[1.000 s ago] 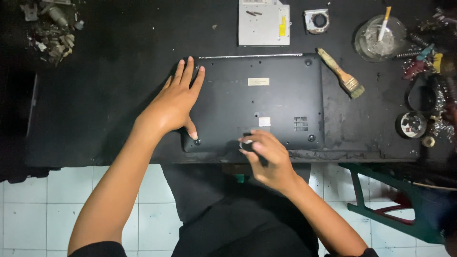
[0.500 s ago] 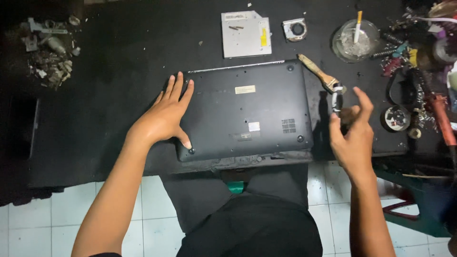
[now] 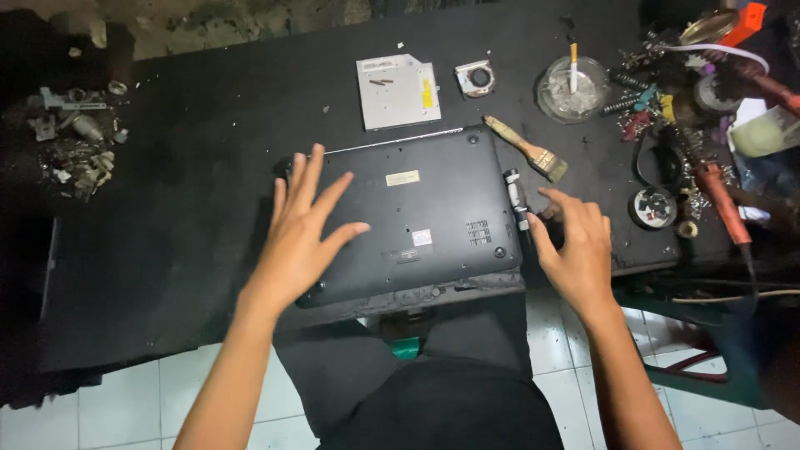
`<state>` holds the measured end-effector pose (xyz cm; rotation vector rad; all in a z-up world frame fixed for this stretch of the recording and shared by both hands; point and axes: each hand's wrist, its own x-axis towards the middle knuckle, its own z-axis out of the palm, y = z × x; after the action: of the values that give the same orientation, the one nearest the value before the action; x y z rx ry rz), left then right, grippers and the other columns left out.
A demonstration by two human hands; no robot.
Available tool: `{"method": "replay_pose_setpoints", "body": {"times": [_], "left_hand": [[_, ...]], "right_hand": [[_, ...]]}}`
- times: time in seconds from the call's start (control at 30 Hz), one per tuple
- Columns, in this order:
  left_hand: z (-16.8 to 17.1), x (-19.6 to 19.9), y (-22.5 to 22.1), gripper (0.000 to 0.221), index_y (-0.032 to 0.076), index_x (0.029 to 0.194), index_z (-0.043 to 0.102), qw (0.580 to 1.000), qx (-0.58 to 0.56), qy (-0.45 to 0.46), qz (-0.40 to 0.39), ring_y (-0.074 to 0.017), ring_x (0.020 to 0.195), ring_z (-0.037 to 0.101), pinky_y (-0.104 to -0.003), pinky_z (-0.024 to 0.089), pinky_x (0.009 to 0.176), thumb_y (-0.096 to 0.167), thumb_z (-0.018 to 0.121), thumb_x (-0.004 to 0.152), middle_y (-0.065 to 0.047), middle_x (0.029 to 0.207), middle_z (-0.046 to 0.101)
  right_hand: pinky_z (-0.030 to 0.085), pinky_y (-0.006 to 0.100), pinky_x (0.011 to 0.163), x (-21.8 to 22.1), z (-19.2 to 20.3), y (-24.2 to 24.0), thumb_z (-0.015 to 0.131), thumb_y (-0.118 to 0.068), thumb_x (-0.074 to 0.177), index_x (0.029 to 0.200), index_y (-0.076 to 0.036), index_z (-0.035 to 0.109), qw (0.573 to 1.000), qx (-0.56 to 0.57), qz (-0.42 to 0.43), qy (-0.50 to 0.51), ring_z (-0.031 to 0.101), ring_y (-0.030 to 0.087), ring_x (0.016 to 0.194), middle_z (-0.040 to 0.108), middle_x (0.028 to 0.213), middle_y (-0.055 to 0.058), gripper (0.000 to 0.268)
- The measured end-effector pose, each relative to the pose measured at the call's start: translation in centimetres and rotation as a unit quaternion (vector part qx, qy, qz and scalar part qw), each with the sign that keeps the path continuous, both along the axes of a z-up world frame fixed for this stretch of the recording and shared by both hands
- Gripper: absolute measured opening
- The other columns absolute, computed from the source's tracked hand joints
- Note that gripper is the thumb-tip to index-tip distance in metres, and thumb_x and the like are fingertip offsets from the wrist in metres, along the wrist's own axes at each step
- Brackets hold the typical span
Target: Disassembling a laptop by unscrewing the back cover and removing it to inspect internal components.
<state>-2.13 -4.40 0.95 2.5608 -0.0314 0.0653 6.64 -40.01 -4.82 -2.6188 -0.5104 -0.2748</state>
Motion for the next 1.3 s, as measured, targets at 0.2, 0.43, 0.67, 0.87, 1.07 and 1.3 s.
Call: {"method": "replay_pose_setpoints", "body": {"times": [0.2,0.43,0.67,0.87,1.07,1.3], "left_hand": [[-7.2,1.1,-2.4,0.069,0.008,0.156,0.041,0.993,0.099,-0.059,0.009,-0.0398,0.154,0.02,-0.06,0.008,0.123,0.049,0.054,0.103,-0.022,0.167,0.026],[-7.0,1.2,-2.3,0.067,0.01,0.156,0.041,0.994,0.097,-0.045,0.016,-0.0382,0.155,0.02,-0.057,0.009,0.124,0.05,0.051,0.104,-0.02,0.166,0.028],[-6.3,0.3,-1.2,0.047,0.011,0.142,0.058,0.988,-0.068,-0.107,0.085,-0.038,0.149,0.033,-0.056,0.022,0.121,0.028,0.066,0.1,-0.016,0.159,0.04],[-4.1,-2.8,3.6,0.03,0.018,0.126,0.071,0.976,-0.05,-0.073,0.2,-0.031,0.11,0.062,-0.048,0.045,0.1,0.032,0.069,0.099,-0.008,0.123,0.059],[-3.6,-3.3,4.3,0.04,0.021,0.133,0.071,0.97,-0.11,0.086,0.197,-0.031,0.103,0.07,-0.043,0.051,0.087,0.039,0.067,0.097,-0.011,0.122,0.071],[-1.8,-1.9,2.6,0.035,0.013,0.131,0.072,0.905,-0.3,0.093,0.287,-0.0273,0.112,0.064,-0.04,0.049,0.095,0.027,0.062,0.101,-0.022,0.12,0.071]], "right_hand": [[0.046,0.038,0.087,0.2,-0.4,0.3,0.078,-0.021,0.099,0.127,-0.012,0.072,0.999,0.029,0.011,0.012,0.065,0.024,0.096,0.074,0.099,0.003,0.03],[0.046,0.041,0.087,0.0,-0.2,1.6,0.077,-0.016,0.098,0.123,-0.009,0.073,0.999,0.031,0.025,0.033,0.066,0.029,0.096,0.073,0.095,0.008,0.027],[0.047,0.041,0.085,0.2,-0.9,1.8,0.075,-0.013,0.099,0.122,-0.012,0.074,1.0,0.003,0.019,0.011,0.066,0.029,0.094,0.07,0.093,0.006,0.024],[0.047,0.041,0.084,1.5,-1.2,0.7,0.076,-0.011,0.097,0.121,-0.012,0.073,0.998,-0.059,-0.017,-0.032,0.066,0.027,0.095,0.07,0.092,0.005,0.024],[0.047,0.043,0.086,0.9,-1.3,1.7,0.073,-0.009,0.094,0.124,-0.015,0.071,0.994,-0.102,-0.031,-0.035,0.063,0.031,0.104,0.068,0.104,0.009,0.03],[0.024,0.058,0.118,-1.3,-2.0,3.0,0.061,-0.002,0.096,0.138,-0.015,0.06,0.998,-0.031,0.02,-0.042,0.049,0.037,0.132,0.056,0.136,0.016,0.045]]}}
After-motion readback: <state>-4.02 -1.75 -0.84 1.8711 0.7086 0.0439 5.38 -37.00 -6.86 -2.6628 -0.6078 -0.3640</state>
